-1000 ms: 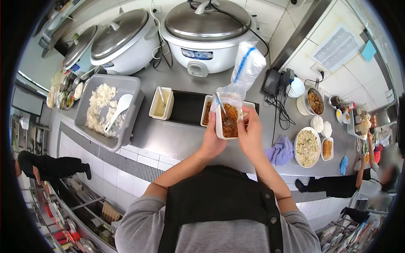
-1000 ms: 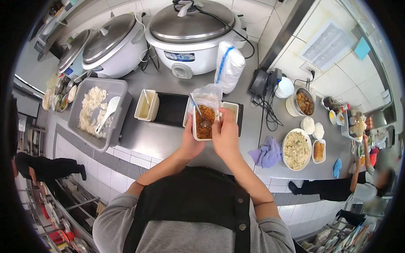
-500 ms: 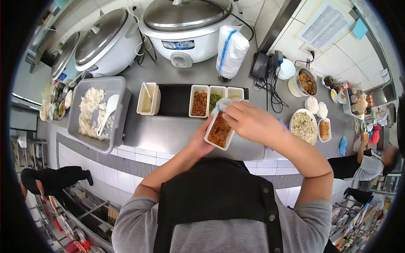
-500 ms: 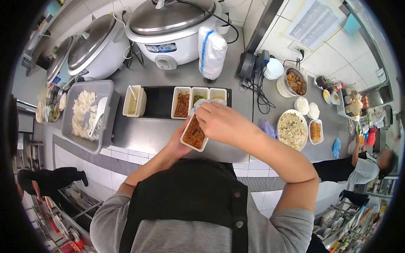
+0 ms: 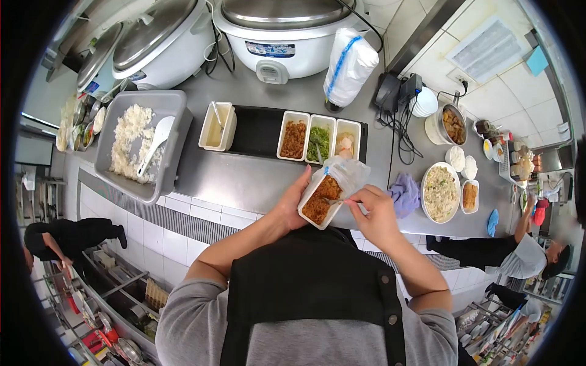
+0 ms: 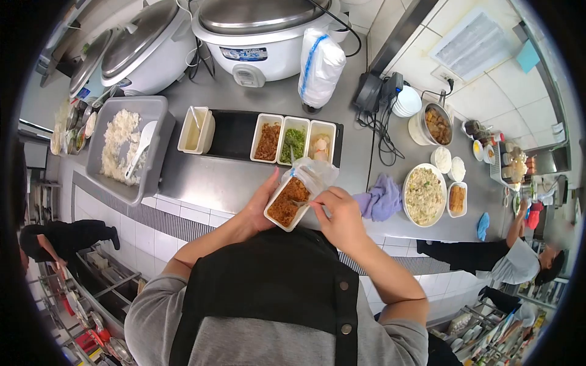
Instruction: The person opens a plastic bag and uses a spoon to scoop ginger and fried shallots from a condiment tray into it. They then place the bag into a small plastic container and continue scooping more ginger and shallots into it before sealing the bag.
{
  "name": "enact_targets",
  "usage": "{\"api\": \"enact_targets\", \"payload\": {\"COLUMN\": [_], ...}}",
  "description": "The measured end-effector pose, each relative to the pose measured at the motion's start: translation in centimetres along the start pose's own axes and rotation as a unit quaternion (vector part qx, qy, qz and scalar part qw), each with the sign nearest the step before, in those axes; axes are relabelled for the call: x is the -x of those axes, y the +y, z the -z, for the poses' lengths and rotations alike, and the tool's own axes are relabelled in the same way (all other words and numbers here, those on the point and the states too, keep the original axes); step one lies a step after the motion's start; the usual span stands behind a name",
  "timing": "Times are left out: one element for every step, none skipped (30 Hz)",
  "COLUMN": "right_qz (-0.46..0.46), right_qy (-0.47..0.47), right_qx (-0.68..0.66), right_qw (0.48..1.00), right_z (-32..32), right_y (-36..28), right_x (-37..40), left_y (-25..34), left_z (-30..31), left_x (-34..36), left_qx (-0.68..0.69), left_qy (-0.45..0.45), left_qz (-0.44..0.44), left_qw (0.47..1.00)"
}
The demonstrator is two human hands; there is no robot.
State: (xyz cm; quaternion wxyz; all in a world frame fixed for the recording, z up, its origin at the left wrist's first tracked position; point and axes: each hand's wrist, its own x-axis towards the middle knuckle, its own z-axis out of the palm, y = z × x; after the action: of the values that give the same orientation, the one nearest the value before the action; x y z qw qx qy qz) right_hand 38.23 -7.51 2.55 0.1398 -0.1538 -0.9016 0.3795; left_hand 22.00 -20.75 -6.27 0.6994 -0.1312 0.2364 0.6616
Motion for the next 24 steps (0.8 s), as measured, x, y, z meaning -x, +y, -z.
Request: {"api": "enact_targets", "payload": {"right_qz": [0.007,0.014,0.047,0.043,0.053,0.062,0.059,0.07,0.08,0.078,0.065,0.052,0.052,0.072,0.093,0.092,0.079,0.066,0.065,0.064,0.062,0.063,0.043,0.023], "right_qy": [0.03,0.062,0.082,0.085,0.093,0.1,0.102,0.116,0.13,0.132,0.13,0.127,0.128,0.158,0.188,0.187,0.155,0.123,0.123,0.114,0.105,0.104,0.095,0.085], "right_qx": [0.011,0.022,0.025,0.024,0.042,0.061,0.061,0.071,0.081,0.081,0.088,0.094,0.094,0.098,0.101,0.101,0.095,0.088,0.088,0.079,0.071,0.071,0.062,0.053], "right_qw": [0.999,0.998,0.995,0.995,0.993,0.991,0.991,0.988,0.985,0.985,0.986,0.986,0.986,0.98,0.973,0.973,0.98,0.986,0.986,0.988,0.99,0.99,0.993,0.995], "right_z": [-0.9,-1.8,-2.6,-2.9,-3.1,-3.3,-3.5,-3.8,-4.1,-4.3,-4.5,-4.4,-4.2,-3.9,-3.6,-3.9,-4.4,-4.9,-5.4,-5.9,-6.2,-6.3,-6.4,-6.4], "right_y": [0.1,0.4,0.6,0.6,0.6,0.5,0.7,1.0,1.3,1.5,1.8,1.7,1.4,1.2,0.9,1.2,1.8,2.3,2.6,2.8,2.9,2.8,2.7,2.6], "right_x": [0.3,0.7,1.0,1.2,1.3,1.5,1.5,1.5,1.5,1.6,1.9,1.7,1.5,1.1,0.8,1.0,1.2,1.4,1.6,1.7,1.8,1.9,2.1,2.2], "left_y": [-0.1,-0.3,-0.5,-0.7,-0.9,-1.2,-1.4,-1.9,-2.4,-2.7,-2.8,-2.8,-2.7,-2.5,-2.2,-2.2,-2.3,-2.5,-2.6,-2.7,-2.6,-2.5,-2.5,-2.5], "left_z": [0.0,0.3,0.9,1.3,1.8,2.0,2.3,2.7,2.8,3.1,3.4,3.1,2.8,2.5,2.3,2.3,2.7,2.9,3.0,3.1,2.7,2.5,2.9,3.3], "left_x": [0.0,-0.3,-0.8,-1.3,-1.7,-2.1,-2.4,-2.9,-3.2,-3.4,-3.4,-3.1,-2.9,-2.6,-2.2,-2.0,-2.0,-2.0,-1.9,-1.7,-1.1,-0.7,-0.5,-0.2], "left_qx": [-0.012,-0.013,-0.011,-0.009,-0.011,-0.006,0.0,-0.001,0.018,0.036,0.035,0.051,0.066,0.065,0.062,0.059,0.06,0.042,0.024,0.024,0.028,0.031,0.033,0.006], "left_qy": [0.007,0.009,0.014,0.018,0.019,0.011,0.004,0.004,-0.007,-0.018,-0.018,-0.019,-0.021,-0.021,-0.019,-0.017,-0.017,-0.023,-0.03,-0.03,-0.019,-0.008,-0.01,-0.022], "left_qz": [0.011,0.015,-0.002,-0.018,-0.014,-0.021,-0.029,-0.027,-0.024,-0.021,-0.02,-0.017,-0.014,-0.013,-0.006,0.0,0.001,-0.004,-0.009,-0.009,0.005,0.019,0.018,0.026], "left_qw": [1.0,1.0,1.0,1.0,1.0,1.0,1.0,1.0,1.0,0.999,0.999,0.998,0.998,0.998,0.998,0.998,0.998,0.999,0.999,0.999,0.999,0.999,0.999,0.999]}}
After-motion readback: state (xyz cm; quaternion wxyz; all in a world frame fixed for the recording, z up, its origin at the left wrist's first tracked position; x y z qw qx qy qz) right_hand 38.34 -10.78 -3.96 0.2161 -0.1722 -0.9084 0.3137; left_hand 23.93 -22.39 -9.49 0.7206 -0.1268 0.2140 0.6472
